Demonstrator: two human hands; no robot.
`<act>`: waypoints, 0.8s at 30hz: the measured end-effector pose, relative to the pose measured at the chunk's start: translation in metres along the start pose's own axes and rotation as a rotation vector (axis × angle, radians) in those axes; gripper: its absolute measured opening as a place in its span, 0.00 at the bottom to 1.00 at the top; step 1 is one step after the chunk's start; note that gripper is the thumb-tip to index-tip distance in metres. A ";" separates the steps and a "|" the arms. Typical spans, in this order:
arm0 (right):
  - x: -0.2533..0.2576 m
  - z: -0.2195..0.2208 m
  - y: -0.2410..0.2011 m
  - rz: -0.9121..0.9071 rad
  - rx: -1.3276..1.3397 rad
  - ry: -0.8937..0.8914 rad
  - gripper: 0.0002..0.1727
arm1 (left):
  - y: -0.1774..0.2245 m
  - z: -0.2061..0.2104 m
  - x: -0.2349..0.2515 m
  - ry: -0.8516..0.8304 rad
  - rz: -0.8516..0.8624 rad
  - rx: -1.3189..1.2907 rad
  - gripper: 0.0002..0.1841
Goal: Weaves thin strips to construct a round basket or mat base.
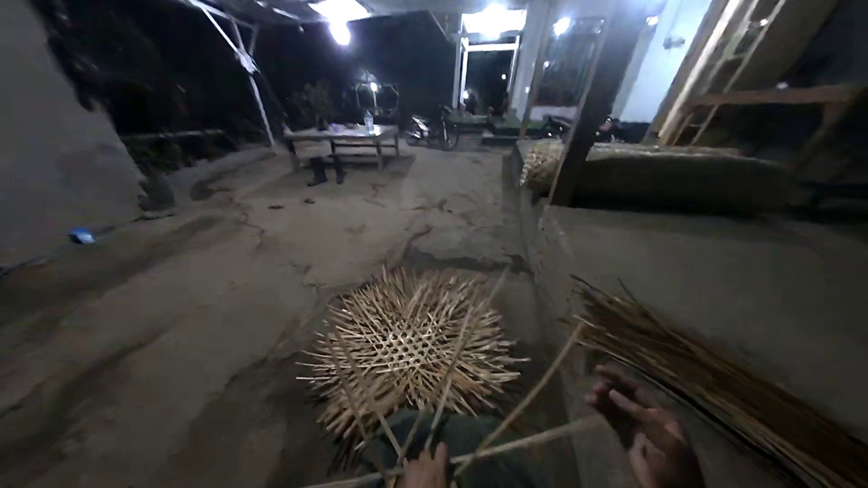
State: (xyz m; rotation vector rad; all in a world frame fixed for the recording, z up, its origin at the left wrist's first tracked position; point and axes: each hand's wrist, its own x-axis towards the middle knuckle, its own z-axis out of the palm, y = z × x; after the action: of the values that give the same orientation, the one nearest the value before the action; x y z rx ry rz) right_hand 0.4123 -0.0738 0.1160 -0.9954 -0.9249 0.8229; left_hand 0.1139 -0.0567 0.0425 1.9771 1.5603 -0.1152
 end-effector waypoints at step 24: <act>0.068 -0.250 0.020 0.443 -1.392 0.638 0.17 | -0.008 -0.004 0.013 -0.018 0.019 0.133 0.23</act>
State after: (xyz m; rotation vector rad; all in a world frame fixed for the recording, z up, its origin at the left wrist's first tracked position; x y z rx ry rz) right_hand 0.6638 -0.0866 0.0507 -2.5476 -0.6288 0.0276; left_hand 0.1090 -0.0420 0.0368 2.0867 1.5575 -0.2332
